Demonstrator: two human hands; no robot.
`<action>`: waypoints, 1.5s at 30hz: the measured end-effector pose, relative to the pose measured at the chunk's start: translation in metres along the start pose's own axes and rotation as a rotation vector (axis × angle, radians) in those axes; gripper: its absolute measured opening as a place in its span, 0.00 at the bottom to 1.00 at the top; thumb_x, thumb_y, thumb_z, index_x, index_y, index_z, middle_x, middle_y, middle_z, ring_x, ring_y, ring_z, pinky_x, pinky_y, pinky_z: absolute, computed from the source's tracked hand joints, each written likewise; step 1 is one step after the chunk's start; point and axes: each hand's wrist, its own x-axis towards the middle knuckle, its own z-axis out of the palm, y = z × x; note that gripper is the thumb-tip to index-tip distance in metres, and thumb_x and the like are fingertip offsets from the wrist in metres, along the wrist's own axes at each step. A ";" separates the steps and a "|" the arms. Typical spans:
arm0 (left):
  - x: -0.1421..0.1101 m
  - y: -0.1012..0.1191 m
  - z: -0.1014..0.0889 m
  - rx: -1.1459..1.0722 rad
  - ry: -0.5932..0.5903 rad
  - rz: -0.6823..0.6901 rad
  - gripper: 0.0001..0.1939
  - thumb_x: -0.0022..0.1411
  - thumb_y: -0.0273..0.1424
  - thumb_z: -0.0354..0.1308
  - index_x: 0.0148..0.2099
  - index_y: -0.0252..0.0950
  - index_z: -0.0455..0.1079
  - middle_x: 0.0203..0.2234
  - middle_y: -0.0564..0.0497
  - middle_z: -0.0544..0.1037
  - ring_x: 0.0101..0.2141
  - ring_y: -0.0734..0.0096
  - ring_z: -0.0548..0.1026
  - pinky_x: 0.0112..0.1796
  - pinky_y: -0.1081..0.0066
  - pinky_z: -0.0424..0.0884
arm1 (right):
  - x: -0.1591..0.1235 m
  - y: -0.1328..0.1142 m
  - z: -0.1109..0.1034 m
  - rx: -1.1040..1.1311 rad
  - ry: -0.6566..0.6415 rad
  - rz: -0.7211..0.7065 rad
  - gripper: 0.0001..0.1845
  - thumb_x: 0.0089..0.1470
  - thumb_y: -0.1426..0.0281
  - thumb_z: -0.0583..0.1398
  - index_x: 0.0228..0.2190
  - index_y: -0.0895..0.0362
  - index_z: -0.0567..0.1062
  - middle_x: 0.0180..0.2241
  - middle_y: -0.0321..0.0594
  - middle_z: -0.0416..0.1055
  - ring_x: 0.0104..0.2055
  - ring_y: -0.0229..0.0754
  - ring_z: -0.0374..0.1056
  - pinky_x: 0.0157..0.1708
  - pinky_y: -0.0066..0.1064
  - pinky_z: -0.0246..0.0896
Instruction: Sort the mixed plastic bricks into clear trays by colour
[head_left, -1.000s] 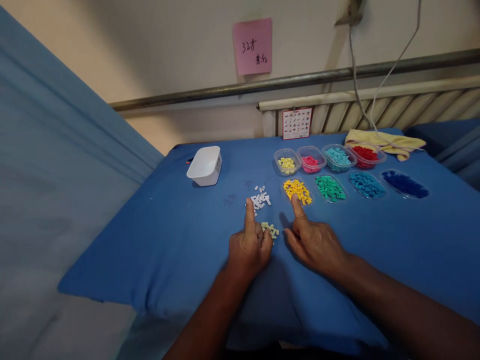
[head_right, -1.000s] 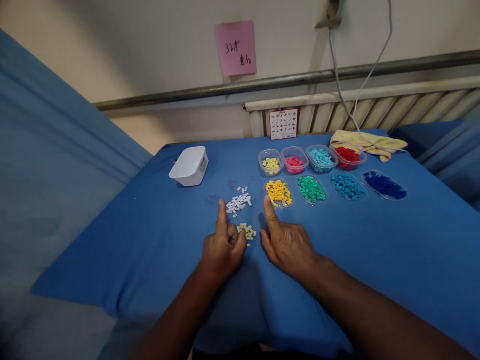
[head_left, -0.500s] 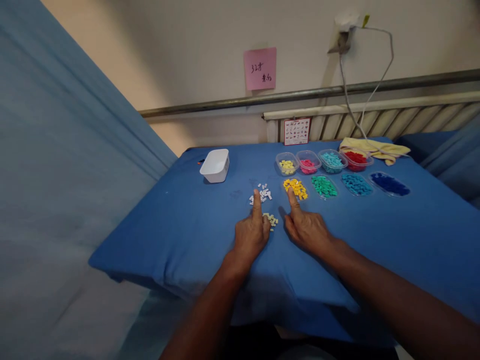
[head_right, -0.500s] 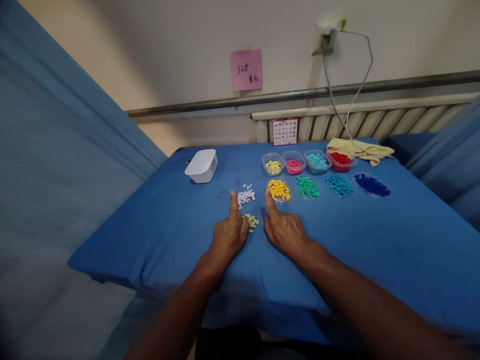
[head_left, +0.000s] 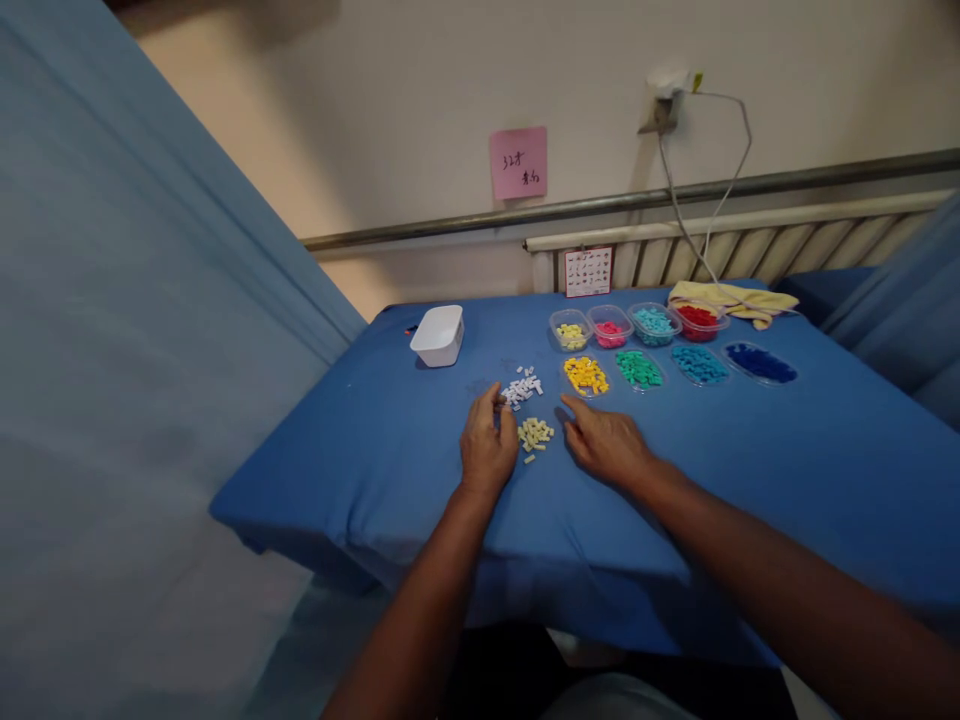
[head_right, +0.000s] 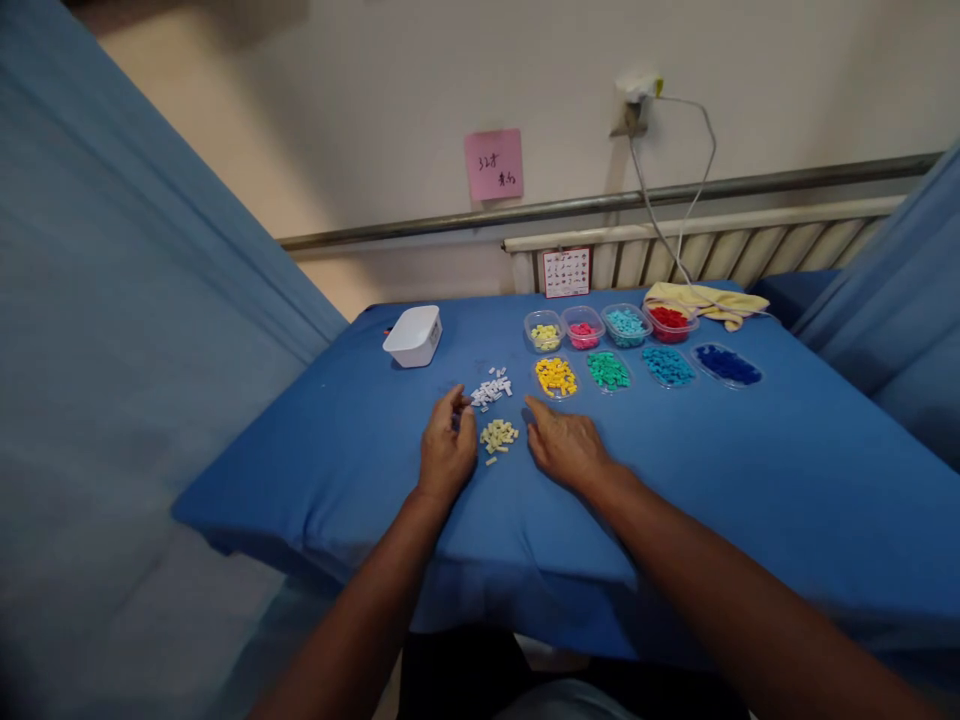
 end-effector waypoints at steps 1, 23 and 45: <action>0.000 -0.002 -0.001 -0.003 -0.047 0.037 0.24 0.80 0.35 0.52 0.71 0.30 0.70 0.60 0.36 0.80 0.60 0.56 0.79 0.64 0.55 0.73 | 0.000 0.000 -0.001 0.045 -0.009 0.003 0.30 0.75 0.66 0.54 0.72 0.60 0.69 0.56 0.56 0.85 0.50 0.55 0.85 0.48 0.41 0.74; 0.065 0.002 0.026 0.217 -0.373 0.348 0.18 0.82 0.36 0.53 0.58 0.33 0.81 0.54 0.39 0.84 0.58 0.55 0.79 0.63 0.56 0.71 | -0.153 0.113 -0.043 0.274 0.227 0.187 0.24 0.71 0.53 0.58 0.53 0.54 0.86 0.47 0.51 0.88 0.42 0.57 0.86 0.44 0.47 0.81; 0.115 -0.045 0.050 0.188 -0.448 0.425 0.16 0.74 0.36 0.66 0.58 0.34 0.81 0.61 0.36 0.80 0.61 0.47 0.77 0.65 0.47 0.71 | -0.172 0.107 -0.033 0.108 0.229 0.070 0.18 0.75 0.58 0.56 0.49 0.52 0.83 0.42 0.45 0.84 0.40 0.51 0.83 0.39 0.42 0.78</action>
